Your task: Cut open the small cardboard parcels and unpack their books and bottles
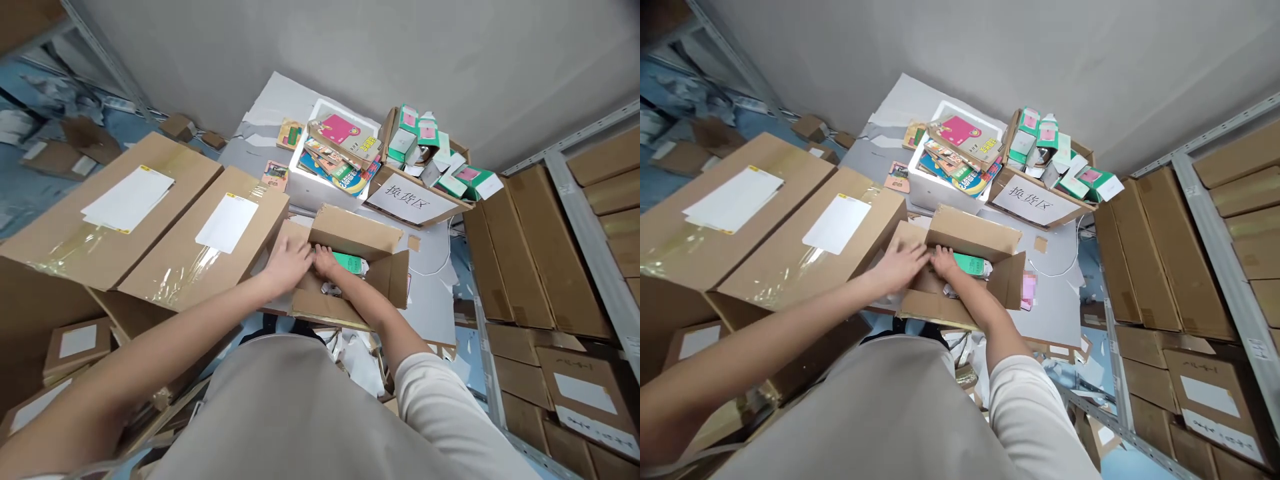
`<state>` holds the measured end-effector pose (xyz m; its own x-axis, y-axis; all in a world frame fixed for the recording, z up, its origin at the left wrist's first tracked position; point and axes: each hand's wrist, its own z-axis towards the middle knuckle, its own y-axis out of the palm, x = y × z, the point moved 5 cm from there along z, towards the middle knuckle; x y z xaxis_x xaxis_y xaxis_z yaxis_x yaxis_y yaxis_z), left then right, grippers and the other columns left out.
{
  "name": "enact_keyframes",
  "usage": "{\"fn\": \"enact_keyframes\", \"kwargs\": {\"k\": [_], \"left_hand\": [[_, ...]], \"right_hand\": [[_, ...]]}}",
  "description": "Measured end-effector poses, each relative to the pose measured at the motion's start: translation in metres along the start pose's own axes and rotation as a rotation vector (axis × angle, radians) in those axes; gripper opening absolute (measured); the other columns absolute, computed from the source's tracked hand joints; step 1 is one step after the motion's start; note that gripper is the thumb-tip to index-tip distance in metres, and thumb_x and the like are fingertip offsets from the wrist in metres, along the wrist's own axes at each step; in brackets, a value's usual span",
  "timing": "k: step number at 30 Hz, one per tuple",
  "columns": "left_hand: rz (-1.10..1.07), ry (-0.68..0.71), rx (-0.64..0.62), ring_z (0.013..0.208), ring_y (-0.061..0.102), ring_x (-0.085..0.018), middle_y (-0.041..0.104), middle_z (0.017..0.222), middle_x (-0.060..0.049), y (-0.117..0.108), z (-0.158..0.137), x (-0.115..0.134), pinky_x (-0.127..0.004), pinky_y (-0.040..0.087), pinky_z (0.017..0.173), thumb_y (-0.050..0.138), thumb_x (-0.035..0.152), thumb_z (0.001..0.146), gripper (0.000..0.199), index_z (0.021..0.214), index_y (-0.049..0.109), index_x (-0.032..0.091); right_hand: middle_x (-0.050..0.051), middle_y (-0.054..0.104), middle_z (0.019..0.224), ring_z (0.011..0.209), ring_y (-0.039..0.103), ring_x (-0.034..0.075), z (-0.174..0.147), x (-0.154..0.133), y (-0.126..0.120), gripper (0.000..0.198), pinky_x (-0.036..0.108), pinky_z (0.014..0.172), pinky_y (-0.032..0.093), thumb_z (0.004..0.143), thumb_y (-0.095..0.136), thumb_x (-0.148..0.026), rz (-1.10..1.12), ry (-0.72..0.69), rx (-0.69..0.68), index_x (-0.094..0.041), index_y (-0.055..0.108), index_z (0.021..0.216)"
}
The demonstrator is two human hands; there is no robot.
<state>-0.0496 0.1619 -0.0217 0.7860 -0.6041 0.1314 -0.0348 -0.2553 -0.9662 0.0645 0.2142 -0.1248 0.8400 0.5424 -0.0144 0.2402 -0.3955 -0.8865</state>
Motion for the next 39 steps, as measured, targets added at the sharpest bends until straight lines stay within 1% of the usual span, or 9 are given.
{"fn": "enact_keyframes", "kwargs": {"k": [3, 6, 10, 15, 19, 25, 31, 36, 39], "left_hand": [[-0.052, 0.104, 0.018, 0.141, 0.028, -0.036, 0.042, 0.148, -0.018, 0.02, -0.044, 0.026, -0.068, 0.005, 0.112, 0.072, 0.011, 0.058, 0.077, 0.132, 0.052, 0.02], [-0.112, 0.019, 0.125, 0.139, 0.034, -0.033, 0.055, 0.136, -0.014, 0.041, -0.056, 0.029, -0.068, 0.014, 0.111, 0.06, 0.008, 0.072, 0.045, 0.115, 0.063, 0.022], [-0.175, -0.056, 0.3, 0.136, 0.04, -0.03, 0.068, 0.109, -0.009, 0.054, -0.026, 0.021, -0.068, 0.016, 0.11, 0.041, 0.009, 0.087, 0.032, 0.088, 0.068, 0.024], [-0.252, -0.086, 0.426, 0.134, 0.041, -0.03, 0.07, 0.105, -0.006, 0.043, 0.03, 0.002, -0.071, 0.008, 0.109, 0.043, 0.013, 0.087, 0.029, 0.083, 0.069, 0.026], [-0.252, -0.079, 0.413, 0.136, 0.039, -0.03, 0.069, 0.114, -0.007, 0.025, 0.065, -0.028, -0.07, 0.008, 0.11, 0.043, 0.014, 0.085, 0.03, 0.091, 0.07, 0.027], [-0.363, 0.023, 0.357, 0.14, 0.034, -0.031, 0.061, 0.132, -0.009, 0.017, 0.077, -0.05, -0.067, 0.009, 0.111, 0.053, 0.028, 0.077, 0.032, 0.105, 0.068, 0.024], [-0.568, -0.13, 0.437, 0.137, 0.04, -0.027, 0.056, 0.137, -0.013, 0.007, 0.049, -0.038, -0.055, 0.022, 0.116, 0.049, 0.021, 0.069, 0.056, 0.123, 0.059, 0.014], [-0.599, -0.158, 0.615, 0.133, 0.046, -0.028, 0.055, 0.138, -0.009, 0.009, -0.032, 0.005, -0.045, 0.038, 0.111, 0.051, 0.022, 0.071, 0.062, 0.133, 0.051, 0.019], [-0.694, -0.128, 0.485, 0.115, 0.06, -0.025, 0.064, 0.123, -0.007, 0.042, -0.046, 0.04, -0.04, 0.048, 0.101, 0.057, 0.034, 0.077, 0.051, 0.127, 0.054, 0.024]], "right_hand": [[0.015, 0.045, 0.126, 0.111, 0.048, 0.029, -0.023, 0.019, -0.021, 0.047, 0.043, 0.095, 0.041, 0.07, 0.069, -0.018, 0.099, -0.087, 0.114, -0.019, 0.055, 0.116], [0.011, 0.042, 0.12, 0.106, 0.048, 0.025, -0.065, 0.048, -0.046, 0.036, 0.039, 0.091, 0.044, 0.065, 0.07, -0.023, 0.354, -0.155, 0.328, -0.02, 0.053, 0.097], [0.008, 0.041, 0.108, 0.104, 0.049, 0.023, -0.135, 0.082, -0.086, 0.031, 0.038, 0.089, 0.045, 0.062, 0.066, -0.025, 0.602, -0.032, 0.723, -0.022, 0.041, 0.08], [0.006, 0.044, 0.102, 0.107, 0.049, 0.025, -0.249, 0.092, -0.167, 0.036, 0.042, 0.088, 0.044, 0.058, 0.067, -0.029, 0.556, -0.009, 1.234, -0.025, 0.036, 0.077], [0.006, 0.048, 0.106, 0.108, 0.051, 0.026, -0.333, 0.087, -0.198, 0.042, 0.044, 0.088, 0.044, 0.058, 0.073, -0.024, 0.537, -0.086, 1.407, -0.026, 0.036, 0.078], [0.008, 0.047, 0.113, 0.111, 0.053, 0.029, -0.347, 0.036, -0.11, 0.039, 0.046, 0.084, 0.049, 0.062, 0.069, -0.03, 0.664, -0.01, 1.258, -0.027, 0.036, 0.082], [0.014, 0.043, 0.119, 0.117, 0.051, 0.031, -0.237, -0.002, 0.008, 0.034, 0.045, 0.092, 0.046, 0.062, 0.07, -0.022, 0.658, 0.192, 0.761, -0.024, 0.041, 0.08], [0.016, 0.042, 0.122, 0.124, 0.046, 0.029, -0.167, 0.004, 0.036, 0.026, 0.038, 0.096, 0.043, 0.069, 0.066, -0.021, 0.595, 0.28, 0.613, -0.021, 0.049, 0.088], [0.016, 0.045, 0.122, 0.125, 0.046, 0.028, -0.155, 0.006, 0.03, 0.031, 0.037, 0.097, 0.043, 0.07, 0.069, -0.024, 0.639, 0.165, 0.617, -0.021, 0.048, 0.093]]}}
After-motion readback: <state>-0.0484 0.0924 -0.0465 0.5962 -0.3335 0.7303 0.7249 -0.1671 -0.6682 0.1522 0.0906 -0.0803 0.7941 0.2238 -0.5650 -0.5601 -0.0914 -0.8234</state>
